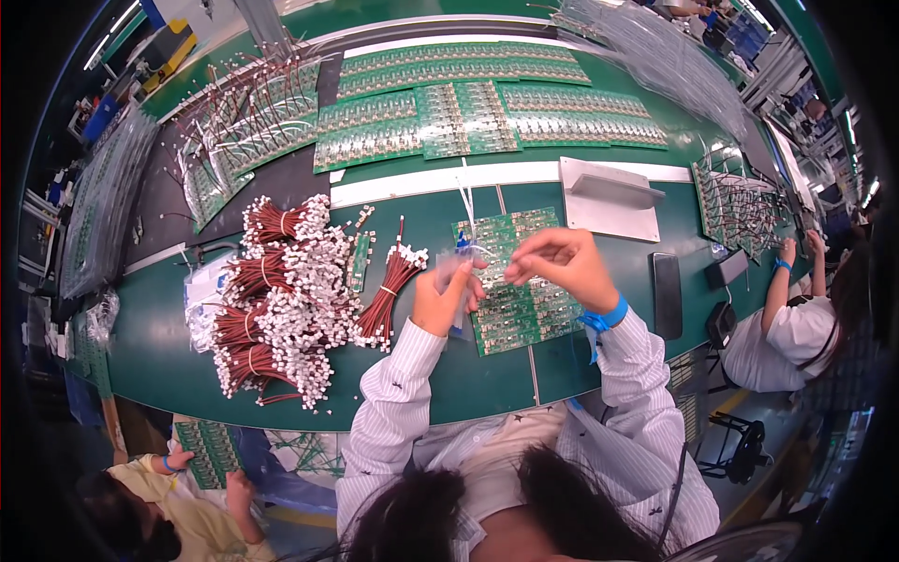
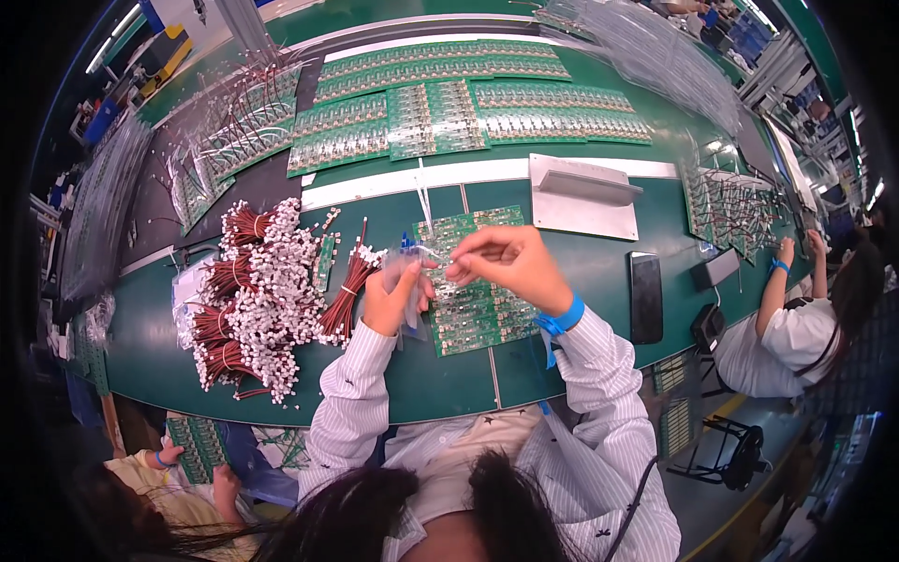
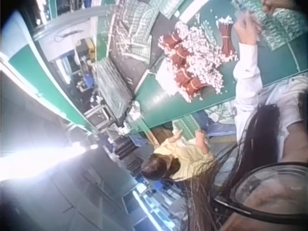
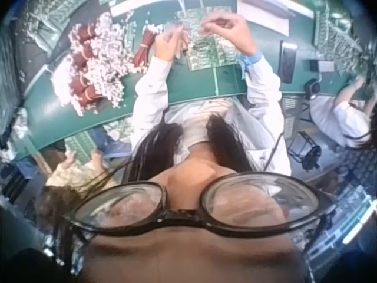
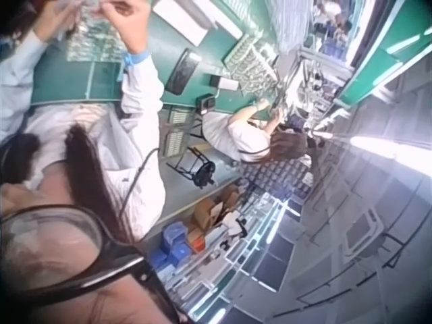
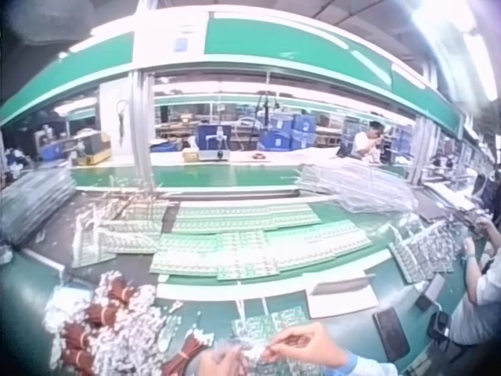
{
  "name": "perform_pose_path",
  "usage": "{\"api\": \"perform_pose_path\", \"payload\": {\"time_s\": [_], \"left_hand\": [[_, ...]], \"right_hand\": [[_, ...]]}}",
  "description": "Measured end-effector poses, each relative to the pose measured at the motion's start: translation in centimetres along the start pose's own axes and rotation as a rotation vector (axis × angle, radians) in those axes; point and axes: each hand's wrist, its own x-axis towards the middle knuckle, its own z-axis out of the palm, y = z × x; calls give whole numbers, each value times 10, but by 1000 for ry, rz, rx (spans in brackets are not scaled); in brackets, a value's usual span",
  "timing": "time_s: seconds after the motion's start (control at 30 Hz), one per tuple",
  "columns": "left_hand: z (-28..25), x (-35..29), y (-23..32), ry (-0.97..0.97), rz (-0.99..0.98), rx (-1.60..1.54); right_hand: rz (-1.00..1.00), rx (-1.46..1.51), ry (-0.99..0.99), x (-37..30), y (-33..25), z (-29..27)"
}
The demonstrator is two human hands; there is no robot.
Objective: The person connects wire harnesses to printed circuit boards by hand, attaching the connectors.
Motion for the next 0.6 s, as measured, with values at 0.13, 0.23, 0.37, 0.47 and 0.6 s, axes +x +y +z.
{"api": "perform_pose_path", "payload": {"time_s": [0.13, 0.23, 0.37, 0.47, 0.6], "left_hand": [[-1, 2, -1, 38, 40, -8], [-3, 4, -5, 70, 63, 3], [-1, 3, 2, 123, 60, 1], [-4, 5, -3, 144, 88, 29], [-2, 5, -4, 137, 84, 49]], "right_hand": [[39, 16, -94, -9, 15, 8], [38, 12, -120, -11, 23, 16], [71, 37, -98, -8, 29, 24], [160, 138, -58, -7, 33, 27], [243, 221, -127, -7, 31, 28]]}}
